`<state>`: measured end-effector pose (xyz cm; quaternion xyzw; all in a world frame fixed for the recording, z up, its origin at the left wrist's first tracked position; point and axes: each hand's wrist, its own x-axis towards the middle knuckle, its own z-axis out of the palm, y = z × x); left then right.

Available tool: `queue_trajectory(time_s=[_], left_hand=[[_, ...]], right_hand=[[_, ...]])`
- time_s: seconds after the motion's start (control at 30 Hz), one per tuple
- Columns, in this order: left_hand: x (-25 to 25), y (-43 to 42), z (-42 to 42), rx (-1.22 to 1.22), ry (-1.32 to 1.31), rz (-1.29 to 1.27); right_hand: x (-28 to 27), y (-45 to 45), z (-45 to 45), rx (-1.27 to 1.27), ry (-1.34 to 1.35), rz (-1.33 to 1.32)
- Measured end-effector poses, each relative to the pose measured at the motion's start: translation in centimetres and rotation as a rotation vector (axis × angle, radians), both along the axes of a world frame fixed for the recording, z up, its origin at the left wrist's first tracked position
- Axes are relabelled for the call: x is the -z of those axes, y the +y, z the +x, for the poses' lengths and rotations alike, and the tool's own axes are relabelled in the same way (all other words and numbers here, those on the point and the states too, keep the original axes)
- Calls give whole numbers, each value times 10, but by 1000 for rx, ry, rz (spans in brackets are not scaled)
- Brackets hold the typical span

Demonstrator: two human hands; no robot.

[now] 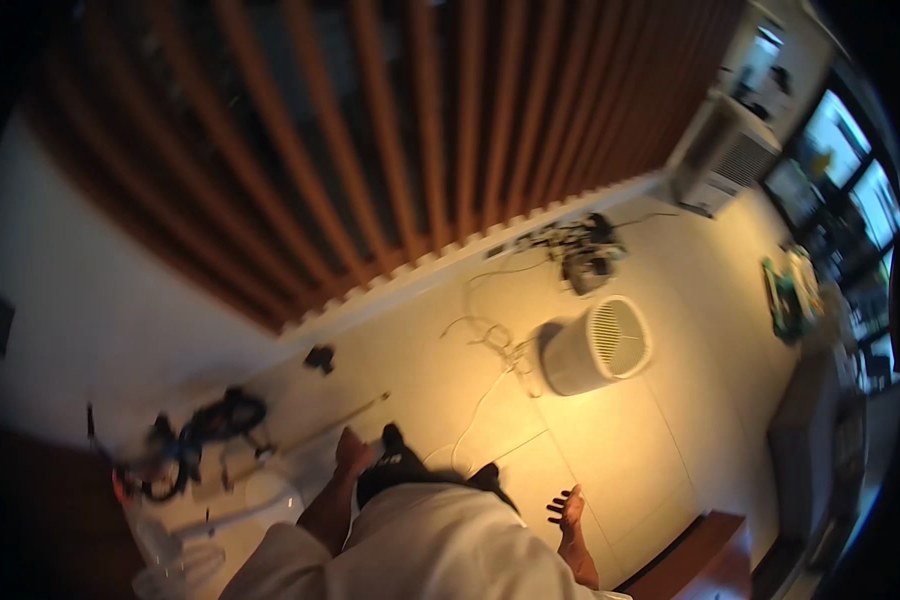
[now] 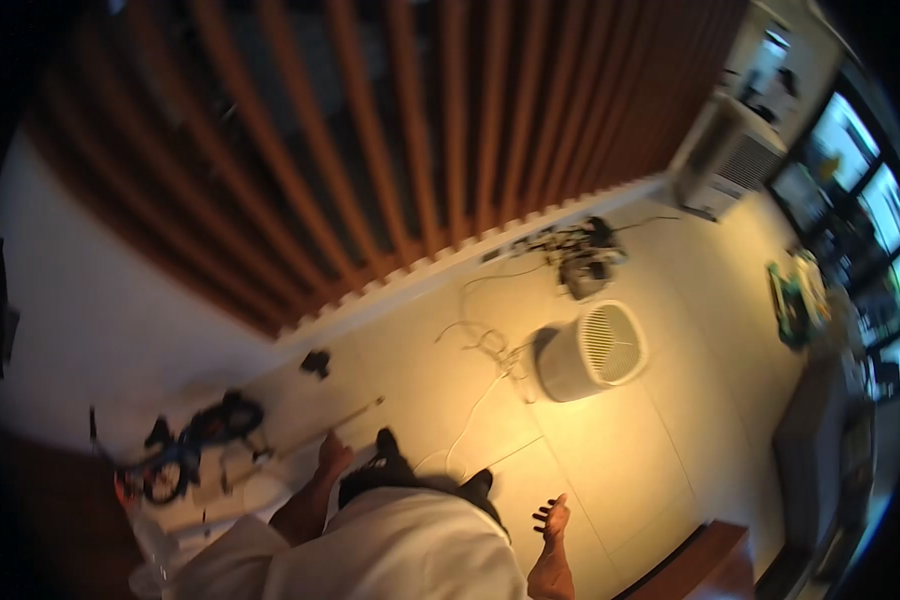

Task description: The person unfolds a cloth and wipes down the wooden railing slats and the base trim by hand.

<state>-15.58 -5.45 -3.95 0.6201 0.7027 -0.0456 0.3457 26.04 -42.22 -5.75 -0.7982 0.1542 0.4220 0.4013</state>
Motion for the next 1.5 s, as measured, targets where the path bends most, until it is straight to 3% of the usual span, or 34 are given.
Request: queue_trajectory(time_s=[0.07, 0.3, 0.37, 0.43, 0.53, 0.7, 0.8, 0.83, 0.9, 1.0, 1.03, 1.07, 1.1, 1.17, 1.3, 1.37, 1.47, 1.5], left_hand=[[-21, 24, -37, -91, 78, -153], [29, 50, -168, -334, 79, -300], [11, 69, -188, -417, 57, -354], [3, 80, -211, -475, 42, -357], [11, 90, -254, -523, 41, -255], [18, 95, -269, -634, 39, -175], [30, 86, -273, -722, 25, -171], [53, 75, -277, -740, 28, -184], [123, 50, -291, -872, -76, 140], [87, 96, -273, -900, -191, 166], [81, 118, -265, -910, -175, 160], [82, 144, -254, -807, -100, 218], [119, 176, -248, -707, -25, 267], [172, 212, -241, -688, -71, 192], [329, 284, -233, -549, -103, 53], [401, 322, -228, -489, -102, 78], [481, 373, -225, -433, -107, 119], [504, 390, -224, -414, -109, 134]], right_hand=[[-4, 50, -42, -56, 26, 45], [-32, 142, -123, -254, 1, -72], [-31, 168, -136, -423, 39, -53], [-29, 193, -150, -497, -54, 147], [-28, 245, -154, -721, -9, 251], [-29, 348, -144, -742, -35, -58], [-20, 410, -137, -875, -87, 18], [-17, 432, -137, -932, -111, 82], [0, 482, -147, -957, -88, 107], [48, 555, -169, -1074, -1, 108], [70, 574, -179, -1189, -49, 282], [91, 603, -197, -1295, -61, 287], [138, 643, -221, -1407, -68, 287], [175, 683, -256, -1535, -112, 393], [244, 737, -328, -1569, -91, 523], [302, 749, -344, -1650, -259, 762], [347, 765, -358, -1794, -338, 809], [355, 768, -362, -1940, -398, 685]])
